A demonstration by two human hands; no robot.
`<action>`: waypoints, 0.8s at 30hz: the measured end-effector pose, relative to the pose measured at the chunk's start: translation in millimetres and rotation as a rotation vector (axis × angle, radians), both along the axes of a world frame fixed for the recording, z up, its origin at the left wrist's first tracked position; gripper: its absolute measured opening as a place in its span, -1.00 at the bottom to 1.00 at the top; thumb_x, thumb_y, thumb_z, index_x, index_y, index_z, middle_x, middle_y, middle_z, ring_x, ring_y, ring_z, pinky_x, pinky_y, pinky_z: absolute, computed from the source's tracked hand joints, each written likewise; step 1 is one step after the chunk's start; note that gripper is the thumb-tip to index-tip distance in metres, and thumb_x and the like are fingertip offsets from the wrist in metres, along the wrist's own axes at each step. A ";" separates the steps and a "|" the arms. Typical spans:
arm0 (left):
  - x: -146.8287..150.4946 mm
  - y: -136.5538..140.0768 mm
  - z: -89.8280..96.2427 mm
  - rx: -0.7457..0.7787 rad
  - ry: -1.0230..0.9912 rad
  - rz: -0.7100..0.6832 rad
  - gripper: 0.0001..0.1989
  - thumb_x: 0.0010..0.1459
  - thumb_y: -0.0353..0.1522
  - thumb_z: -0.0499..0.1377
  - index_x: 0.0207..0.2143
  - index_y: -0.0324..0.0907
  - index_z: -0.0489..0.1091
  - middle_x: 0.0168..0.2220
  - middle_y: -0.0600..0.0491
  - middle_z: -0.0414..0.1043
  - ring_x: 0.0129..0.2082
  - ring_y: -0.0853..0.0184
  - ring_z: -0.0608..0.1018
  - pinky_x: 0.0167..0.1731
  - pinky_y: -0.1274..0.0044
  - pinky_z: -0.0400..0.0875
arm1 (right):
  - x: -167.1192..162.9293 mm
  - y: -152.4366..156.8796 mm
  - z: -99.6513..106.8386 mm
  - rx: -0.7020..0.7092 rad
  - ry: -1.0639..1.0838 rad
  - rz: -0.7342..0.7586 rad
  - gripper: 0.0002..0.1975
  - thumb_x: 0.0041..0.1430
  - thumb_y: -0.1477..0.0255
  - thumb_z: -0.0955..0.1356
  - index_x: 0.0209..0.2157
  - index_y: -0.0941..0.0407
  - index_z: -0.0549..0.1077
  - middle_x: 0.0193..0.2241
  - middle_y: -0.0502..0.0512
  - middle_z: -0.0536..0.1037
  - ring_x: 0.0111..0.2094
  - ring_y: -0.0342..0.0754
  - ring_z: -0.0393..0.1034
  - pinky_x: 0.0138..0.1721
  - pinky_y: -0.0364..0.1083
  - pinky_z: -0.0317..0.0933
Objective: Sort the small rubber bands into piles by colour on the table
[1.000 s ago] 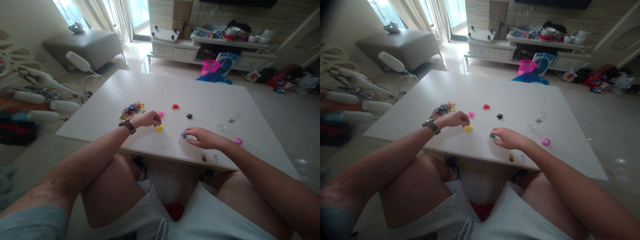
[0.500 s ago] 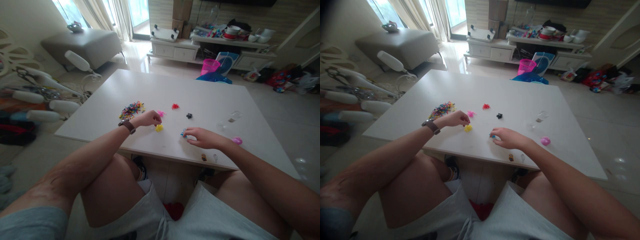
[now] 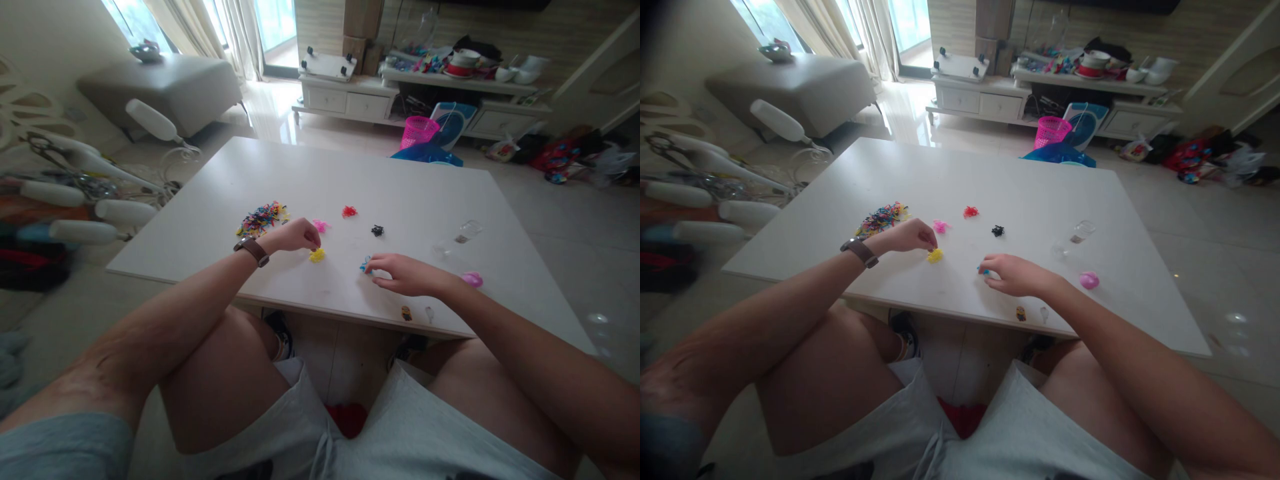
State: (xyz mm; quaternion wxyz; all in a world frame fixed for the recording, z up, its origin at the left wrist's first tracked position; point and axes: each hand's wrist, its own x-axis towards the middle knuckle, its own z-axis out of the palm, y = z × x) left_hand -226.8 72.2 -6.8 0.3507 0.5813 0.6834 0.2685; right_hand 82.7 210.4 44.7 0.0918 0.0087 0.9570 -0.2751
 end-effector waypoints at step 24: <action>3.2 -0.4 7.3 -0.030 -0.149 0.085 -0.95 0.06 -0.46 0.31 -0.36 -0.25 0.56 -0.39 -0.05 0.66 -0.38 0.29 0.69 -0.38 0.57 0.53 | 0.8 0.5 -1.5 0.002 0.005 -0.010 -0.79 0.28 0.47 0.35 -0.09 0.08 0.57 -0.08 0.20 0.61 -0.16 0.05 0.53 -0.09 -0.02 0.36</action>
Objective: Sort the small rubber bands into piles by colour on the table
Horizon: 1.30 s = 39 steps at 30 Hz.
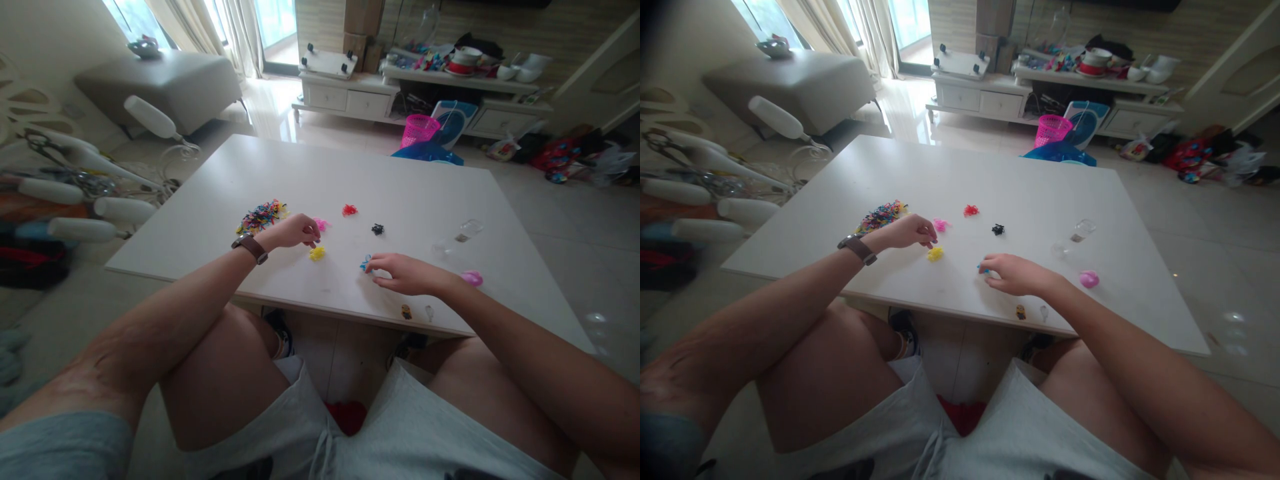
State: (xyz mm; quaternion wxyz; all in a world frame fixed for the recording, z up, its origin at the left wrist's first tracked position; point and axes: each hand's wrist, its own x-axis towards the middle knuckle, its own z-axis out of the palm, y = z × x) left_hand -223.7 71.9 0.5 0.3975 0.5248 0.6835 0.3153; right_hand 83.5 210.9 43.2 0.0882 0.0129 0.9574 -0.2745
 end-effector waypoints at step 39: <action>72.5 17.6 3.7 0.066 -0.488 0.031 -0.69 0.07 -0.26 0.45 -0.37 -0.27 0.45 -0.37 -0.14 0.65 -0.31 0.24 0.71 -0.27 0.47 0.58 | -7.0 -12.9 1.4 0.030 0.232 -0.047 -0.56 0.33 0.42 0.32 0.23 0.00 0.43 0.15 0.21 0.50 0.14 0.17 0.43 0.19 0.18 0.33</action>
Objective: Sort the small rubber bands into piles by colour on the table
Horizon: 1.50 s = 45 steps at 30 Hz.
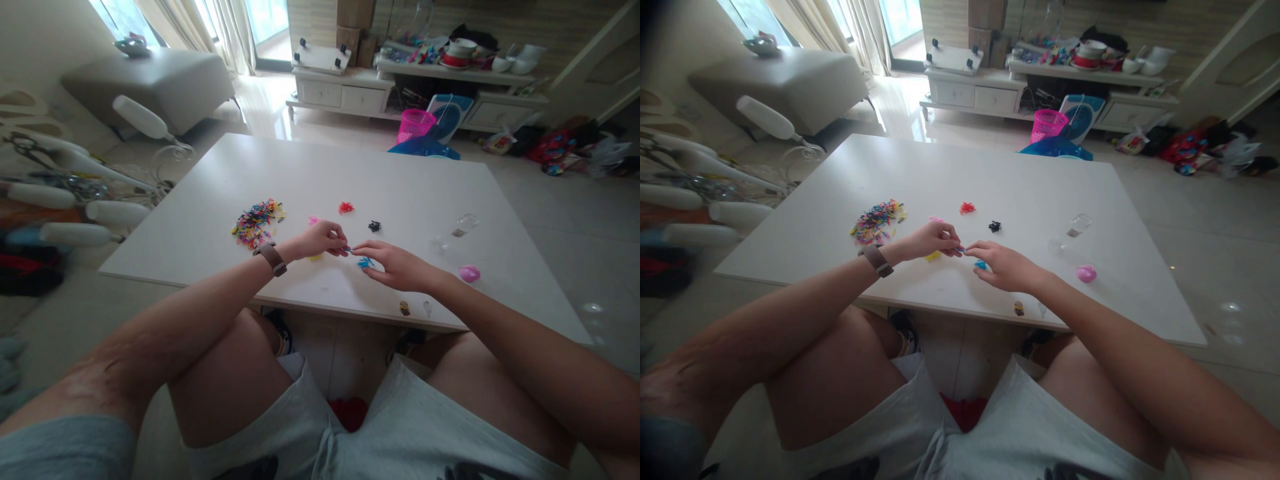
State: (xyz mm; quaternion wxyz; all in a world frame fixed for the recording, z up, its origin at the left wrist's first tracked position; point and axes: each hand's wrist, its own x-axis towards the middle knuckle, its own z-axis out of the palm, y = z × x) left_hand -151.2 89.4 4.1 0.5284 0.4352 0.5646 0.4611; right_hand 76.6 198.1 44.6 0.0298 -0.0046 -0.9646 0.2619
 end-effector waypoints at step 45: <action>-105.5 11.1 -11.3 -0.129 0.546 0.676 -0.86 -0.01 -0.41 0.23 -0.35 -0.24 0.54 -0.35 -0.06 0.60 -0.42 0.35 0.56 -0.53 0.61 0.32 | 8.3 32.2 -6.8 0.074 -0.398 -0.076 -0.63 0.27 0.41 0.33 0.08 0.10 0.55 0.06 0.23 0.59 0.05 0.15 0.51 0.10 0.03 0.32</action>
